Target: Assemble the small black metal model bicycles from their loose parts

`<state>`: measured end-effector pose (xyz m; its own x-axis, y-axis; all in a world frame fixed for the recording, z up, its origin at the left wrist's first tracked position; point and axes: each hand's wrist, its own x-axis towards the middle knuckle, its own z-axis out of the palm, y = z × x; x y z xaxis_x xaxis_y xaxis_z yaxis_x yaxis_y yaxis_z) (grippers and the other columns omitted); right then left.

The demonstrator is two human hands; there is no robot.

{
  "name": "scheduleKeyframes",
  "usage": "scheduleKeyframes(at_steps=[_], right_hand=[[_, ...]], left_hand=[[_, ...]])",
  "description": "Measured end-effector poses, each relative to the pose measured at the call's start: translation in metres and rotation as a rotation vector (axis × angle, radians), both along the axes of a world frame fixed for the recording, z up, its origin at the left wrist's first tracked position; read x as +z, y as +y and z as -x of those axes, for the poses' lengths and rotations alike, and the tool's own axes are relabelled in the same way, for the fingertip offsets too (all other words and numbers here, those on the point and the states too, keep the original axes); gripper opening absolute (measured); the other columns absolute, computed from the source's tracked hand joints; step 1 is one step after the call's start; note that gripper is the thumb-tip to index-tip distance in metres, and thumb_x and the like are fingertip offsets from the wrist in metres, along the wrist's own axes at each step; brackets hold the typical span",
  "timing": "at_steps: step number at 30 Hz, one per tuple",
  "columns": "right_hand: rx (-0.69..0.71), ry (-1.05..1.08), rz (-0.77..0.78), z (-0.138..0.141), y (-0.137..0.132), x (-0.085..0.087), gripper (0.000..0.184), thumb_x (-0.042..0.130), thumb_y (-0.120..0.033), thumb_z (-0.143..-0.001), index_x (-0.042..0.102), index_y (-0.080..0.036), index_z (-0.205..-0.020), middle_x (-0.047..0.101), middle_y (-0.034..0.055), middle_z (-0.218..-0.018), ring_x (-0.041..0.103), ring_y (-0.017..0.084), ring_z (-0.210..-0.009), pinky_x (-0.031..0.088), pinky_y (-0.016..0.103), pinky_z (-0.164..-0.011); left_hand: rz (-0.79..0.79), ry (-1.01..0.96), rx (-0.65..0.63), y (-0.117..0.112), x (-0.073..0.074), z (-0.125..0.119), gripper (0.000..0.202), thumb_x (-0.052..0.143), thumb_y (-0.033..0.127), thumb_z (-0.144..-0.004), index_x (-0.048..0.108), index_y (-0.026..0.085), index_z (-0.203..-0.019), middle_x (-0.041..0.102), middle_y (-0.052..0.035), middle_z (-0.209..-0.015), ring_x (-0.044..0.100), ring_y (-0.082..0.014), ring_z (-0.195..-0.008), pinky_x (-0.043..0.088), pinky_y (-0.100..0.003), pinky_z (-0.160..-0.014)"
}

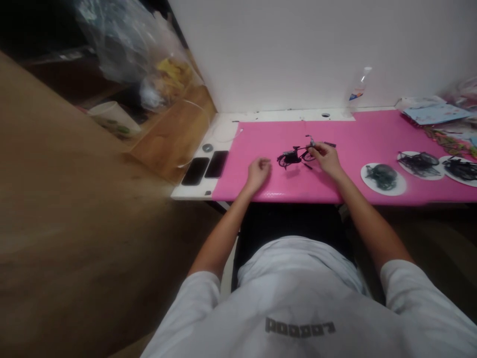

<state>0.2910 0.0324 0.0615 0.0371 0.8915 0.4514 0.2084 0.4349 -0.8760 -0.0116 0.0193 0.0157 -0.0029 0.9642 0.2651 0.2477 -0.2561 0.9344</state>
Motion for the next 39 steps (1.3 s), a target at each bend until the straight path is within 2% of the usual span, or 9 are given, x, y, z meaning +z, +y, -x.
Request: scheduleKeyframes(at_steps=[3, 7, 13, 18, 26, 30, 33, 36, 39], right_hand=[[0.059, 0.062, 0.018, -0.003, 0.001, 0.003, 0.057, 0.090, -0.077, -0.076, 0.079, -0.026, -0.099, 0.077, 0.0049, -0.097, 0.073, 0.022, -0.091, 0.063, 0.037, -0.090], [0.120, 0.071, 0.037, -0.008, -0.002, 0.008, 0.061, 0.089, -0.082, -0.074, 0.077, -0.027, -0.098, 0.077, 0.0042, -0.097, 0.072, 0.022, -0.089, 0.064, 0.038, -0.091], [0.149, 0.007, 0.022, -0.013, -0.009, 0.018, 0.060, 0.085, -0.081, -0.080, 0.078, -0.026, -0.102, 0.076, 0.0052, -0.100, 0.071, 0.022, -0.091, 0.062, 0.038, -0.093], [0.152, -0.032, 0.024, -0.015, -0.012, 0.023, 0.060, 0.084, -0.083, -0.080, 0.076, -0.026, -0.099, 0.075, 0.0053, -0.098, 0.069, 0.023, -0.091, 0.062, 0.038, -0.090], [0.196, -0.020, 0.047, -0.009, -0.023, 0.033, 0.062, 0.084, -0.083, -0.081, 0.076, -0.025, -0.101, 0.074, 0.0048, -0.097, 0.069, 0.021, -0.090, 0.060, 0.036, -0.093], [0.227, -0.007, 0.078, -0.005, -0.029, 0.040, 0.062, 0.084, -0.084, -0.079, 0.075, -0.026, -0.098, 0.073, 0.0049, -0.098, 0.070, 0.023, -0.093, 0.061, 0.037, -0.093], [0.263, 0.008, 0.103, -0.002, -0.033, 0.044, 0.063, 0.084, -0.084, -0.078, 0.072, -0.026, -0.096, 0.072, 0.0055, -0.096, 0.069, 0.023, -0.091, 0.061, 0.038, -0.090], [0.305, 0.063, 0.114, 0.001, -0.036, 0.048, 0.064, 0.085, -0.085, -0.076, 0.069, -0.026, -0.094, 0.073, 0.0063, -0.095, 0.071, 0.023, -0.091, 0.062, 0.039, -0.086], [0.361, 0.141, 0.111, 0.003, -0.039, 0.051, 0.064, 0.087, -0.085, -0.074, 0.067, -0.027, -0.093, 0.073, 0.0057, -0.096, 0.073, 0.025, -0.092, 0.063, 0.040, -0.084]], left_hand=[[-0.084, 0.335, -0.053, -0.002, 0.010, 0.013, 0.023, 0.075, 0.020, -0.092, 0.074, 0.016, -0.115, 0.077, -0.0104, -0.108, 0.069, -0.0191, -0.089, 0.057, -0.036, -0.090], [-0.077, 0.572, -0.050, -0.006, 0.023, 0.026, 0.035, 0.078, 0.018, -0.091, 0.074, 0.016, -0.125, 0.076, -0.0145, -0.119, 0.070, -0.0253, -0.102, 0.056, -0.043, -0.099], [0.065, 0.650, -0.082, -0.005, 0.029, 0.030, 0.029, 0.073, 0.009, -0.091, 0.079, 0.018, -0.119, 0.081, -0.0133, -0.117, 0.073, -0.0253, -0.103, 0.056, -0.042, -0.102], [0.004, 0.742, -0.118, -0.008, 0.035, 0.026, 0.015, 0.074, 0.021, -0.097, 0.085, 0.019, -0.106, 0.081, -0.0134, -0.116, 0.073, -0.0267, -0.105, 0.055, -0.042, -0.102], [-0.109, 0.869, -0.126, -0.010, 0.035, 0.022, 0.022, 0.062, 0.019, -0.101, 0.085, 0.019, -0.101, 0.078, -0.0136, -0.111, 0.070, -0.0266, -0.097, 0.053, -0.044, -0.102], [-0.167, 0.774, -0.122, -0.010, 0.030, 0.018, 0.016, 0.066, 0.017, -0.097, 0.080, 0.018, -0.091, 0.074, -0.0138, -0.101, 0.066, -0.0258, -0.088, 0.052, -0.044, -0.098], [-0.159, 0.526, -0.144, -0.012, 0.030, 0.011, 0.008, 0.072, 0.023, -0.096, 0.077, 0.019, -0.091, 0.073, -0.0107, -0.096, 0.065, -0.0225, -0.086, 0.053, -0.038, -0.090], [-0.131, 0.248, -0.182, -0.018, 0.036, -0.001, 0.018, 0.075, 0.035, -0.099, 0.079, 0.018, -0.099, 0.076, -0.0098, -0.097, 0.066, -0.0184, -0.082, 0.053, -0.033, -0.081], [-0.089, 0.023, -0.244, -0.028, 0.048, -0.014, 0.027, 0.080, 0.044, -0.096, 0.081, 0.017, -0.101, 0.078, -0.0094, -0.095, 0.068, -0.0163, -0.080, 0.054, -0.030, -0.077]])
